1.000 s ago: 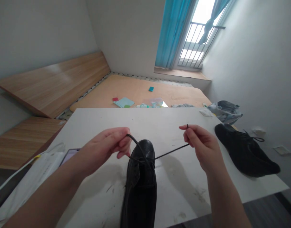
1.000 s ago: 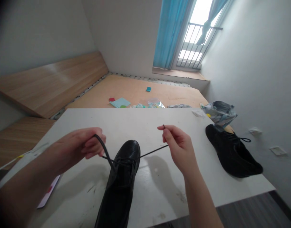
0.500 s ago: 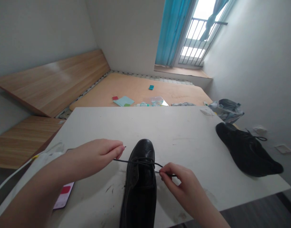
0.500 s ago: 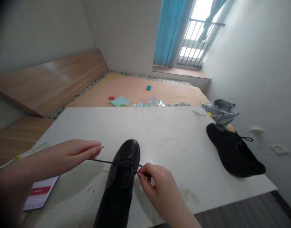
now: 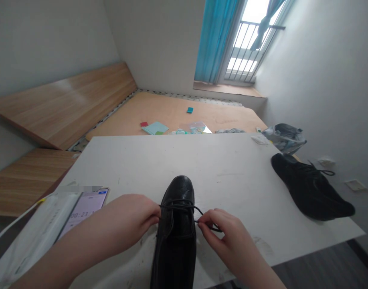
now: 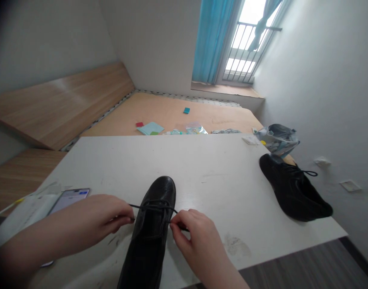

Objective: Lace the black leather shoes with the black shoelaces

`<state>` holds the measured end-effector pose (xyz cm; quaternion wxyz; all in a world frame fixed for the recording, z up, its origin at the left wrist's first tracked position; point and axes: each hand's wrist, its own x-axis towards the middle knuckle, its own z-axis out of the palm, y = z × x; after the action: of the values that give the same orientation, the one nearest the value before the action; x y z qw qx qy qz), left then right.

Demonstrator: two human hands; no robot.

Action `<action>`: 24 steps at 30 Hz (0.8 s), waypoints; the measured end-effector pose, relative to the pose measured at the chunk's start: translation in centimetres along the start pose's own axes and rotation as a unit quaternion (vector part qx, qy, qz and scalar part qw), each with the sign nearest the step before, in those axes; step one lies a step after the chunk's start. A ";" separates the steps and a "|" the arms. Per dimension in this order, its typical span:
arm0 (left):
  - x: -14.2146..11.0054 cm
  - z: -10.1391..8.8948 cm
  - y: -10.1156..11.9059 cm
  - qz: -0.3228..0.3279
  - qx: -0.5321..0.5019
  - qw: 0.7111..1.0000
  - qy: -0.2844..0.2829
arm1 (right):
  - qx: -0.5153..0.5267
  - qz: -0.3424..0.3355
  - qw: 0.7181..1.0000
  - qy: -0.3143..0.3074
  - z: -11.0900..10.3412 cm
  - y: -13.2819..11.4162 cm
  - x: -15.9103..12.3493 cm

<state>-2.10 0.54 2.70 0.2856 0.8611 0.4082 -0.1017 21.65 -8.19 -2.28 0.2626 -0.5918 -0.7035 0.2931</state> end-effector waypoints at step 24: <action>0.9 0.6 1.5 0.047 -0.077 0.996 0.006 | -0.049 -0.092 0.994 0.028 0.9 -2.7 0.2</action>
<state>-0.37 0.05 2.49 0.3532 0.8552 0.3758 -0.0517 19.13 -8.46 -0.97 0.2790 -0.5447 -0.7608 0.2160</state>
